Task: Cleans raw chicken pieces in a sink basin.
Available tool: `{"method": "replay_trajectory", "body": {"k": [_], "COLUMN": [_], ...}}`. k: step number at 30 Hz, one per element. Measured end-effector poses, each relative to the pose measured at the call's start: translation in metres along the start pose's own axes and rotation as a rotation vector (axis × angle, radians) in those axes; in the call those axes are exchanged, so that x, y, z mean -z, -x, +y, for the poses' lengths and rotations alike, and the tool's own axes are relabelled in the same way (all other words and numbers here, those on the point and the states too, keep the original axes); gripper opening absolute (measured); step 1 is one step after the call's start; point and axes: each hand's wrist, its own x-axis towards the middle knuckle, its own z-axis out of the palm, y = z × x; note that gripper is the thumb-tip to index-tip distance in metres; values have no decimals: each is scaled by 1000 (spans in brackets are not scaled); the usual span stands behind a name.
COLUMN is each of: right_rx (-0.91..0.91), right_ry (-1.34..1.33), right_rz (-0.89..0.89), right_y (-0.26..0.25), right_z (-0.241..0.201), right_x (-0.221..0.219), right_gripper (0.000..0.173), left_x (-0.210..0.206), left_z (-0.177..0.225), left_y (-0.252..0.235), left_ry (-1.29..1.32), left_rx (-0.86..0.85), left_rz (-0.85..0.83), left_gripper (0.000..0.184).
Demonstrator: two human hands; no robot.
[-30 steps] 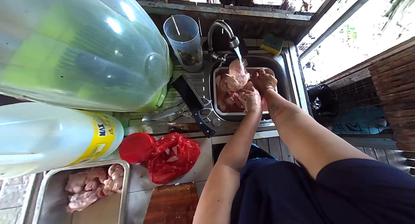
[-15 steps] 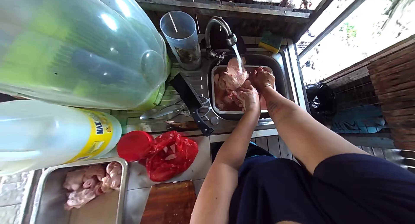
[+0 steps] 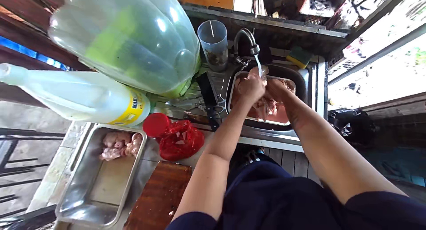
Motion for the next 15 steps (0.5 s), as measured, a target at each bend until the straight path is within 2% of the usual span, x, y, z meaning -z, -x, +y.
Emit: {"method": "replay_trajectory", "body": {"k": [1, 3, 4, 7, 8, 10, 12, 13, 15], "right_rx": [27, -27, -76, -140, -152, -134, -115, -107, -12], "right_ry": [-143, -426, -565, -821, -843, -876, -805, -732, -456], "right_rz": [-50, -91, -57, 85, 122, 159, 205, 218, 182], "right_y": [-6, -6, -2, -1, -3, -1, -4, -4, -2], "right_z": [12, 23, 23, 16, 14, 15, 27, 29, 18], "right_x": [4, 20, 25, 16, 13, 12, 10, 13, 29], "right_gripper": [28, 31, 35, 62, 67, 62, 58, 55, 52], "left_x": [0, -7, -13, -26, -29, -38, -45, -45, -38], "left_z": [-8, -18, -18, 2, 11, 21, 7, -3, -19], "left_y": [-11, -38, -50, -64, -64, -59, -62, -63, -59], "left_ry": [9, 18, 8, -74, -101, -115, -133, -127, -131], "left_rx": [34, 86, 106, 199, 181, -16, -243, -265, -132], "left_rz": [69, 69, 30, -59, -53, 23, 67, 57, -5], "left_gripper": [53, 73, 76, 70, 65, 47, 56, 59, 56]}}
